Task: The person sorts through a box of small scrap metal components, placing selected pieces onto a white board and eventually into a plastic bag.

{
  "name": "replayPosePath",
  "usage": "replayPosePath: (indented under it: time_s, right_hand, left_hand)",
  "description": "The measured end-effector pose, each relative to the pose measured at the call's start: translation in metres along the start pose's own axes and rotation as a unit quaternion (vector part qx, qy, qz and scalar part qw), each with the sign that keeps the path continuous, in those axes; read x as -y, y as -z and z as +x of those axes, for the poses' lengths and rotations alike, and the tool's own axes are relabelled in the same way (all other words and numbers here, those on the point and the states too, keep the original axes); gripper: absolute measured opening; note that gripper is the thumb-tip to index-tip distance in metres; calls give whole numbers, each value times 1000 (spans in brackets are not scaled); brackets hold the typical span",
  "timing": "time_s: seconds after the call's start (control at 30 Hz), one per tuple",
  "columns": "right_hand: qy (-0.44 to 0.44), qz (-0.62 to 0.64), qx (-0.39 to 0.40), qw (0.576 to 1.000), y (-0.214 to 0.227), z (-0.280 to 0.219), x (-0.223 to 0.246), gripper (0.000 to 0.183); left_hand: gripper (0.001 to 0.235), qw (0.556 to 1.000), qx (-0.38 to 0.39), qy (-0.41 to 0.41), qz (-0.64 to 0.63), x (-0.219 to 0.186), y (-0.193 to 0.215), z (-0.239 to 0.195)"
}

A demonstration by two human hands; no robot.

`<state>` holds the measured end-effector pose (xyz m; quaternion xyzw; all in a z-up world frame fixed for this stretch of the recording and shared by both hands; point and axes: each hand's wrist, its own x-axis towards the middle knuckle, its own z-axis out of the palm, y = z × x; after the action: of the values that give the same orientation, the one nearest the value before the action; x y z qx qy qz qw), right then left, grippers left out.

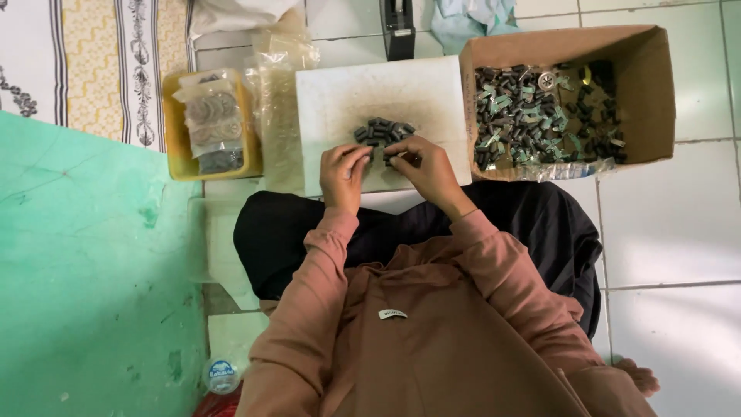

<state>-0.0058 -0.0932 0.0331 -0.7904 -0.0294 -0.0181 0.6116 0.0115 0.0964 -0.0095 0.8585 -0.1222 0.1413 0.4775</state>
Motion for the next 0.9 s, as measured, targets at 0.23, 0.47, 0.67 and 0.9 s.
replayPosePath:
  time_s: [0.23,0.47,0.67,0.9]
  right_hand:
    - [42,-119,-22,992,-9,9,-9,25]
    - [44,-154,-83,984,5,-3,-10,32]
    - [42,-206,-71,975,5,5,-28,40]
    - [66,-211,-57,974,4,0,-20,33]
  left_hand:
    - [30,998,57,14,8,23,-16,0]
    - [48,997,81,1,-14,31,-15,-5]
    - [40,994,108,-15,18,27,-11,-2]
    - [34,992,117,-30,27,17,-6,-1]
